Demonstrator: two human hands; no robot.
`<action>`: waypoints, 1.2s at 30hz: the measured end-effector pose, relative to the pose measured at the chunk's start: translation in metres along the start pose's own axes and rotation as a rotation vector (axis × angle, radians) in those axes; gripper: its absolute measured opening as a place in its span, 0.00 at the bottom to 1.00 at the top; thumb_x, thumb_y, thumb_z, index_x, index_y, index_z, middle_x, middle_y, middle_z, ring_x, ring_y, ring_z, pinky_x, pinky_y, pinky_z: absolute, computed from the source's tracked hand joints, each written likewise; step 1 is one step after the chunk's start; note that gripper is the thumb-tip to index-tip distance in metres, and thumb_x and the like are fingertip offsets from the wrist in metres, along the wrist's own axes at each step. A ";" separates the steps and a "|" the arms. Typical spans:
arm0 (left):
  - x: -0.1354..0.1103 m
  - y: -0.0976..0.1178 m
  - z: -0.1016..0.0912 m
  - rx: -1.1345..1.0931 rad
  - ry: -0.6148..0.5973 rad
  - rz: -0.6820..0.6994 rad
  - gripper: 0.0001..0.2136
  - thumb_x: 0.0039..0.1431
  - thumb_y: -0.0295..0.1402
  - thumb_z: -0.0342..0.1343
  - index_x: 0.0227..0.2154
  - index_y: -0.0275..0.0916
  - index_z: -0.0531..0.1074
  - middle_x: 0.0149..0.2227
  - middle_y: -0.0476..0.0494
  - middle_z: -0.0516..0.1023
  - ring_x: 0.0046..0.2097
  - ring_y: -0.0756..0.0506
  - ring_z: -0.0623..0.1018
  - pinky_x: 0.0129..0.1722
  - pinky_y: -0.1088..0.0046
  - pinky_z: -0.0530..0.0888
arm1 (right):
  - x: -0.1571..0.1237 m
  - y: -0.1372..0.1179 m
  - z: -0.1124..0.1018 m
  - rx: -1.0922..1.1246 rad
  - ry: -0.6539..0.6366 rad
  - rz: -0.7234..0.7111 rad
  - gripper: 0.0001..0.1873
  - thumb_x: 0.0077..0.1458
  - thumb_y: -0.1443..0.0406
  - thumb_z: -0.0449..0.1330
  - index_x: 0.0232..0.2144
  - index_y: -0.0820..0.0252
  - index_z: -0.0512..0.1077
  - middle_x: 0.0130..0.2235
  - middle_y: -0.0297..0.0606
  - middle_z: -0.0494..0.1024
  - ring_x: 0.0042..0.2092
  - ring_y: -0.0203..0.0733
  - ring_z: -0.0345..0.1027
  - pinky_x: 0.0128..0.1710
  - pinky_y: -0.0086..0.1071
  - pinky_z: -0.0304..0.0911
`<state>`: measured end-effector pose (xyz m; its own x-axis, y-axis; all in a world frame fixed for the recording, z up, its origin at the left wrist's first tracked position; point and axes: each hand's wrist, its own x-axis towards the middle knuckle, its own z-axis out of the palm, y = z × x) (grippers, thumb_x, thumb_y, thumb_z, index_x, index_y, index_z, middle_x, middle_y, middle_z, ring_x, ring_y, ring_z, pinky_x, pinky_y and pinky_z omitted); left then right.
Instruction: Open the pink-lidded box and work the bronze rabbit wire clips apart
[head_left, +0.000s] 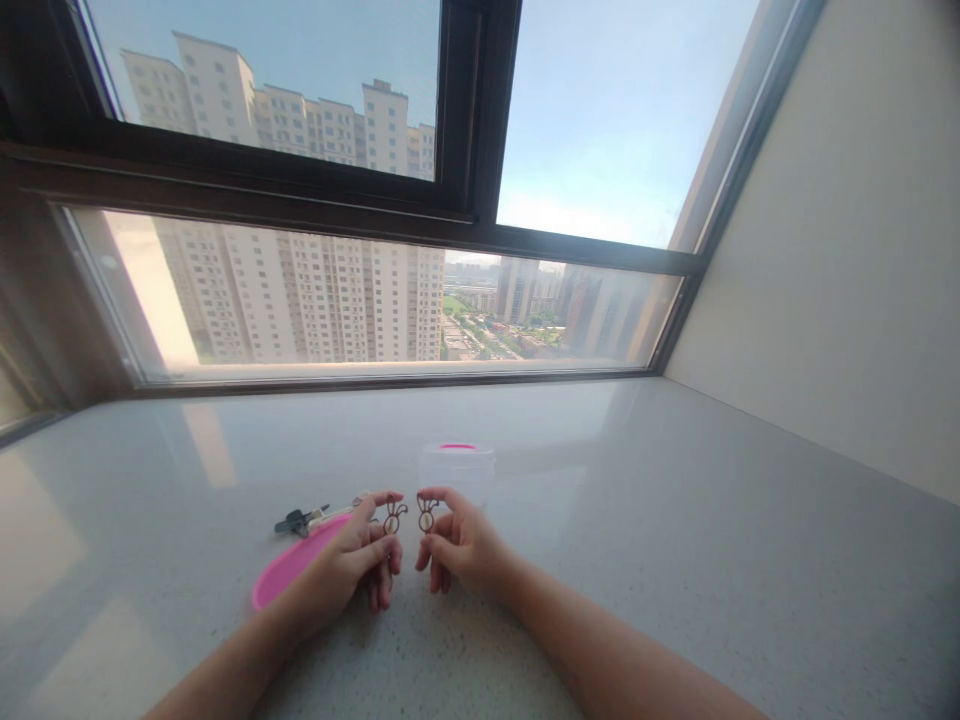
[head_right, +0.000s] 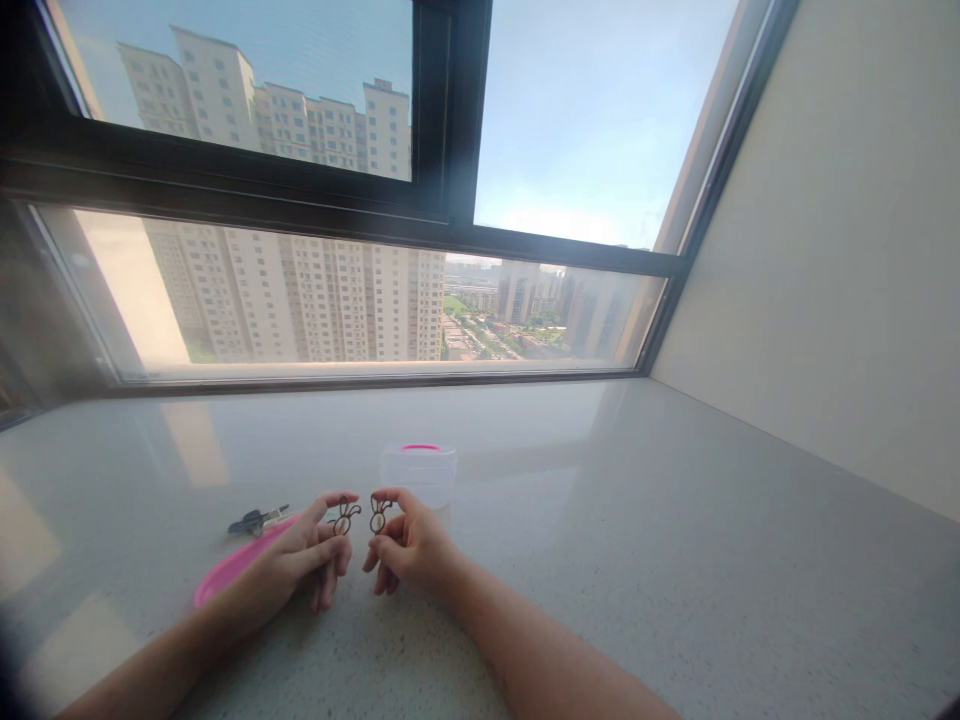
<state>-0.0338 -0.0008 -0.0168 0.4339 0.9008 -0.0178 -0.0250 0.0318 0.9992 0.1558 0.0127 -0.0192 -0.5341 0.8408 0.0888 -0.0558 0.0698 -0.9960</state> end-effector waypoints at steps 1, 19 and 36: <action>0.001 -0.001 -0.001 -0.006 -0.004 0.001 0.27 0.58 0.40 0.52 0.56 0.45 0.46 0.25 0.53 0.73 0.18 0.49 0.74 0.16 0.78 0.68 | 0.000 0.000 0.000 0.001 0.001 -0.002 0.31 0.47 0.59 0.58 0.51 0.58 0.52 0.25 0.28 0.73 0.16 0.31 0.64 0.15 0.23 0.59; -0.003 0.008 0.001 -0.022 -0.042 -0.058 0.28 0.54 0.34 0.56 0.55 0.40 0.52 0.24 0.52 0.74 0.19 0.51 0.72 0.18 0.78 0.66 | 0.002 0.009 -0.003 0.016 -0.033 0.007 0.35 0.45 0.60 0.62 0.53 0.57 0.52 0.26 0.31 0.75 0.18 0.32 0.65 0.17 0.24 0.59; -0.003 0.009 0.001 -0.005 -0.042 -0.053 0.26 0.54 0.30 0.54 0.54 0.39 0.52 0.24 0.51 0.75 0.20 0.50 0.72 0.19 0.78 0.66 | 0.002 0.008 -0.003 -0.005 -0.027 -0.043 0.34 0.45 0.60 0.63 0.52 0.58 0.54 0.29 0.34 0.76 0.18 0.32 0.65 0.16 0.23 0.58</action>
<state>-0.0345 -0.0035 -0.0082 0.4725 0.8786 -0.0692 -0.0052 0.0813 0.9967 0.1568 0.0163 -0.0276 -0.5541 0.8220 0.1314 -0.0745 0.1082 -0.9913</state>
